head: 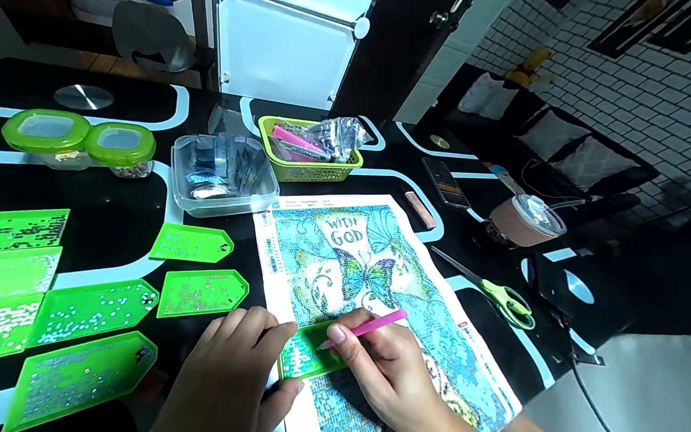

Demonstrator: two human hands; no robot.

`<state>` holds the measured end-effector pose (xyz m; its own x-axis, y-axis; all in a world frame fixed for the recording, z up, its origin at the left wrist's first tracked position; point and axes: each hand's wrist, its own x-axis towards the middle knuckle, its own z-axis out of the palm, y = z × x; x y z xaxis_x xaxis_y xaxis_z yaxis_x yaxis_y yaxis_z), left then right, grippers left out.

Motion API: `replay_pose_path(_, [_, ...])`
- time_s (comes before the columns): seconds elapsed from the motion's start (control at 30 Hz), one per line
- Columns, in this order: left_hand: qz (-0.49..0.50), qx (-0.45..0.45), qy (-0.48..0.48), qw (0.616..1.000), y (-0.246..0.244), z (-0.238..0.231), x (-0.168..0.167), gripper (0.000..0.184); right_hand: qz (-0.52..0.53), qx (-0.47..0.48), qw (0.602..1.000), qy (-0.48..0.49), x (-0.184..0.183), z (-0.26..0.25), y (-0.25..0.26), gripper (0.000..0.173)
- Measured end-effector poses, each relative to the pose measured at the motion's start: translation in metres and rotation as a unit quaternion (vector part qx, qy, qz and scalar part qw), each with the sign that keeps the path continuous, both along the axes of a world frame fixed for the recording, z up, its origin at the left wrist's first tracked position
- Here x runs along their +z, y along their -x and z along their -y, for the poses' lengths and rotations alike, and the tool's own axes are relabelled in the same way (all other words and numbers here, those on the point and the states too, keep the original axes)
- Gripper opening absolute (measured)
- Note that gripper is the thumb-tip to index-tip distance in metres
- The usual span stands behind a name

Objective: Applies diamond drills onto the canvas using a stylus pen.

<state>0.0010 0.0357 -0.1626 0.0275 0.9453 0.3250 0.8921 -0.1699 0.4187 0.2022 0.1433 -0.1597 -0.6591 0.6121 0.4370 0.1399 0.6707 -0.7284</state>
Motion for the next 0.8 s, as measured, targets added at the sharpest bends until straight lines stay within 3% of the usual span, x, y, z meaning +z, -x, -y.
replay_pose_path(0.3, [0.001, 0.001, -0.001, 1.0, 0.0002, 0.0002, -0.0005, 0.045, -0.092, 0.033, 0.981, 0.169, 0.0034, 0.0078, -0.0096, 0.024])
replay_pose_path(0.53, [-0.017, 0.004, -0.017, 1.0, -0.0005, 0.0007, -0.0003, 0.043, -0.008, -0.002, 1.0, -0.003, 0.0047, 0.0026, -0.003, 0.028])
replay_pose_path(0.8, [-0.021, 0.005, -0.023, 0.999, -0.001, -0.0002, -0.001, 0.044, 0.02, -0.012, 0.999, -0.039, 0.0021, 0.0025, -0.0013, 0.03])
